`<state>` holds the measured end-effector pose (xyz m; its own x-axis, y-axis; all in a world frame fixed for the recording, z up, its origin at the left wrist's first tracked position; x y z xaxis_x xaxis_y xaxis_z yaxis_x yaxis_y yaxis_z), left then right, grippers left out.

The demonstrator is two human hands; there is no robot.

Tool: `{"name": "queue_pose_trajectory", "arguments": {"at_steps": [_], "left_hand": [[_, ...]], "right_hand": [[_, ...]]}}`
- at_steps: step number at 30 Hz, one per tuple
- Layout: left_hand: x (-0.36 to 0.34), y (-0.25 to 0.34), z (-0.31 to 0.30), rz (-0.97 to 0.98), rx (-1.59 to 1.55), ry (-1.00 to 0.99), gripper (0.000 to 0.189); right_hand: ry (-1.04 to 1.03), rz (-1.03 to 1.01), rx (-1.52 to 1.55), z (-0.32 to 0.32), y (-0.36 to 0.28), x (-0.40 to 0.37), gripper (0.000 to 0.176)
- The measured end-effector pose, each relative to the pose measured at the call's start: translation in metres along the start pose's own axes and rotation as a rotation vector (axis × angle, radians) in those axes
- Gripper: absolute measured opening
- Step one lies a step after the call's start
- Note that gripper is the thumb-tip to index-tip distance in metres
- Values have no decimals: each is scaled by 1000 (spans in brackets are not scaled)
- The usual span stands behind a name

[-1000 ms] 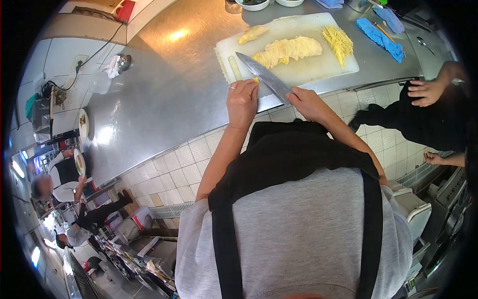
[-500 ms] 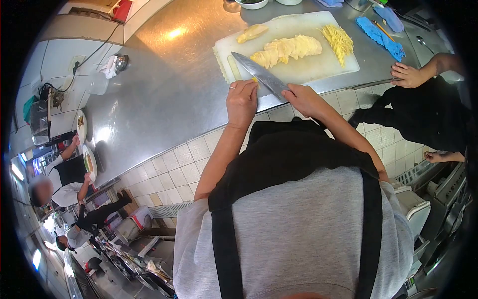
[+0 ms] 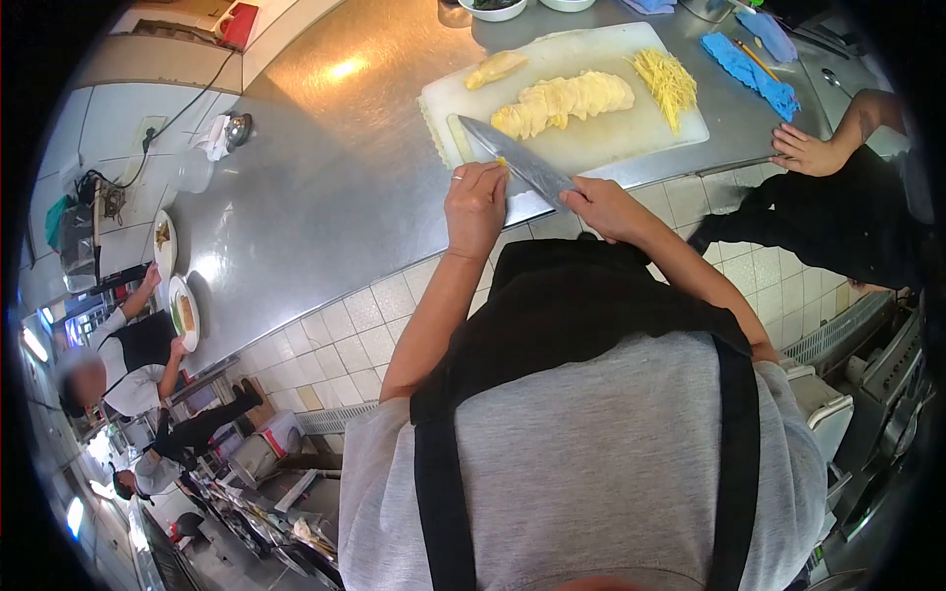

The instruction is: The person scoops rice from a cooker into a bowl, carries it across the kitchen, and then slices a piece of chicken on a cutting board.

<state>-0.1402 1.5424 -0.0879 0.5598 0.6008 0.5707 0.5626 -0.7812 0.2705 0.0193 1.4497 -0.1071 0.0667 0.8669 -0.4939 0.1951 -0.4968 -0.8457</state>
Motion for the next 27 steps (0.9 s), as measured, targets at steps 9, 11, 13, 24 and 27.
{"name": "queue_pose_trajectory", "arguments": {"at_steps": [9,11,13,24,27], "left_hand": [[-1,-1,0,4,2,14,12],[-2,-1,1,0,-2,22,12],[-1,-2,1,-1,2,30,12],[20,-37,-4,-287,-182,-147,19],[26,-50,3,-285,-170,-230,23]], "right_hand": [[-24,28,25,4,6,-5,36],[-43,77,-7,2,5,-17,37],[-9,-54,-85,5,31,-13,37],[-32,-144,-189,-2,39,-37,36],[-12,-155,-142,-5,34,-37,36]]}}
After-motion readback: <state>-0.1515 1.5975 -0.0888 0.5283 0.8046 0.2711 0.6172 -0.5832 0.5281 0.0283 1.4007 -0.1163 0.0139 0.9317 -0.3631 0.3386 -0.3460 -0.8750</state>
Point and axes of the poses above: each hand's wrist, its own x-axis towards the middle knuckle, its own z-axis out of the palm, y = z × x, the point moved 5 cm from there along x, towards the middle knuckle, and after that the axes turned 14 degrees about x, right-handed, at the moved point
